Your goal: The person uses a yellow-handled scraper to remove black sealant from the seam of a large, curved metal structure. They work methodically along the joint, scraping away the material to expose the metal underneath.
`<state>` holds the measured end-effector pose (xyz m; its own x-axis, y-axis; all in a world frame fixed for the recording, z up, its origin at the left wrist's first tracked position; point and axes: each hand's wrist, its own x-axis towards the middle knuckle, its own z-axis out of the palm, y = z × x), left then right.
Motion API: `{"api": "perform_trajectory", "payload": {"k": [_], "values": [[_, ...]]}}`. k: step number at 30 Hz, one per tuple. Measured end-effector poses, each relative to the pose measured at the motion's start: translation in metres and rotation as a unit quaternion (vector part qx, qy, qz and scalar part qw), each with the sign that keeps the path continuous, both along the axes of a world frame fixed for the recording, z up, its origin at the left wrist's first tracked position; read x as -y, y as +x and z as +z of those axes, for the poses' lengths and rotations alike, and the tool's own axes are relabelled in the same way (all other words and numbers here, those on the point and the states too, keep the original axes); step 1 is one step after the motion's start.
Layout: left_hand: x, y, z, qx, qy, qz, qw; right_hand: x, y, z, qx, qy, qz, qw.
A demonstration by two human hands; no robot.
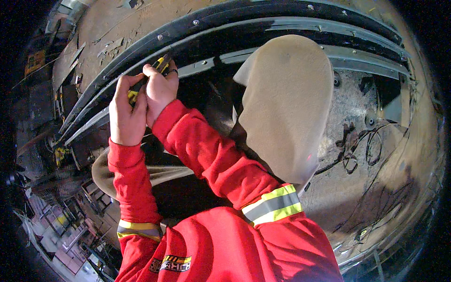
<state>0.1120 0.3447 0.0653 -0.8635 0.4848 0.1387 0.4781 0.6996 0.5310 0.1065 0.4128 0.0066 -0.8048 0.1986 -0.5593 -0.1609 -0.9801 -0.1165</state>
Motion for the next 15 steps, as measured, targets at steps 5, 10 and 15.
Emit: {"api": "perform_trajectory", "payload": {"k": [5, 10, 15], "values": [[0.002, 0.000, -0.005, 0.010, -0.012, -0.005, 1.000, -0.001, 0.002, 0.001, 0.010, -0.013, -0.010, 1.000], [0.000, -0.002, -0.010, 0.008, -0.015, -0.005, 1.000, -0.001, 0.001, -0.012, -0.032, -0.004, -0.016, 0.999], [-0.002, -0.002, -0.012, 0.012, -0.028, 0.003, 1.000, -0.001, -0.001, -0.018, -0.014, -0.005, -0.013, 1.000]]}}
